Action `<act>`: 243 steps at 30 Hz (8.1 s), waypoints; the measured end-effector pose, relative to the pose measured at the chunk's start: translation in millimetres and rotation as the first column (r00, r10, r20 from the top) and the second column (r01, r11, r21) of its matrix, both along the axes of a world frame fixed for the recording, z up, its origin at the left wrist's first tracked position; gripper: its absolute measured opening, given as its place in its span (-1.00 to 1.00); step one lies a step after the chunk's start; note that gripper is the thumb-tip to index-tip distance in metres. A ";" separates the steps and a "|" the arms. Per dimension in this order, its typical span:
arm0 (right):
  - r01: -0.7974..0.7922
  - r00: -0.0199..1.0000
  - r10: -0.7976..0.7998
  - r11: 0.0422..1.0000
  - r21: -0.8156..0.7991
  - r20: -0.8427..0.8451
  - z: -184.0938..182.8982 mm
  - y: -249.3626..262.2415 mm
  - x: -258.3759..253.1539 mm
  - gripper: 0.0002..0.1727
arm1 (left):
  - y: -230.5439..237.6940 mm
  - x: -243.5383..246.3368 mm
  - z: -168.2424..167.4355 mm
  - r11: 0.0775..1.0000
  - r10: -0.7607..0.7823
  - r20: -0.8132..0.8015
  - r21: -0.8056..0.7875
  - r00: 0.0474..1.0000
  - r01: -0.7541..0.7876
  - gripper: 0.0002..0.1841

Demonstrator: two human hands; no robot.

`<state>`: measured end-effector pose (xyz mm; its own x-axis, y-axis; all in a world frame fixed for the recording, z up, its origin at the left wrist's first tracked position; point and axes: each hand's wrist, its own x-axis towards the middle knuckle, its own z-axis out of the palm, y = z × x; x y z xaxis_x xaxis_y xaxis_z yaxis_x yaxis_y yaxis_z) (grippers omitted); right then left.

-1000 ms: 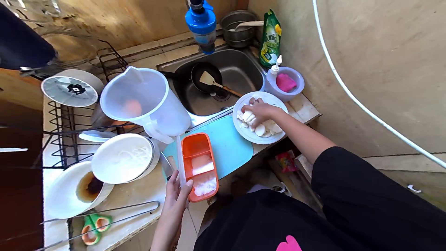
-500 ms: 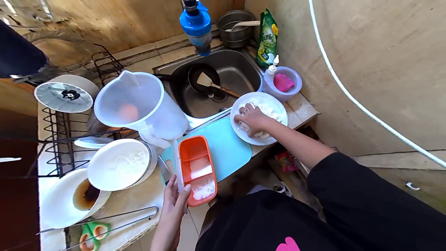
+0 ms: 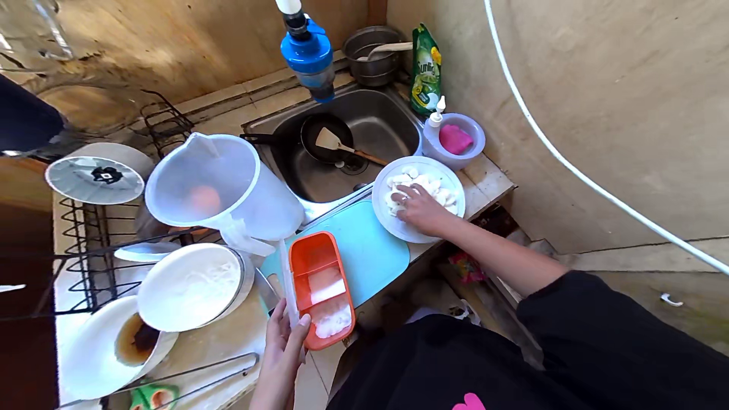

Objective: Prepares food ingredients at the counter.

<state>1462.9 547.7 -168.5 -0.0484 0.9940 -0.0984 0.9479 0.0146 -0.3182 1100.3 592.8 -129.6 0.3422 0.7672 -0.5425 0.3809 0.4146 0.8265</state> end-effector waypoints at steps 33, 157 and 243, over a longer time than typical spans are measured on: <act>0.408 0.910 -0.403 0.835 -0.369 0.096 -1.4 44.1 12.5 0.26 | 0.8 -0.1 1.8 1.000 0.003 0.008 -0.012 1.000 -0.003 -0.08; 0.486 0.808 -0.582 0.749 -0.451 -0.096 8.0 -7.0 42.9 0.27 | 4.8 0.9 2.7 0.999 -0.007 -0.018 -0.036 1.000 0.006 -0.06; 0.459 0.822 -0.441 0.888 -0.038 -0.361 31.5 -24.0 71.7 -0.67 | 2.4 3.5 -1.2 1.000 0.025 -0.001 -0.006 1.000 -0.025 -0.06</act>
<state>1534.6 523.7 -136.9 0.3835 0.9167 -0.1118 0.6788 -0.3619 -0.6389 1103.9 595.2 -130.9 0.3226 0.7720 -0.5476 0.3712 0.4291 0.8235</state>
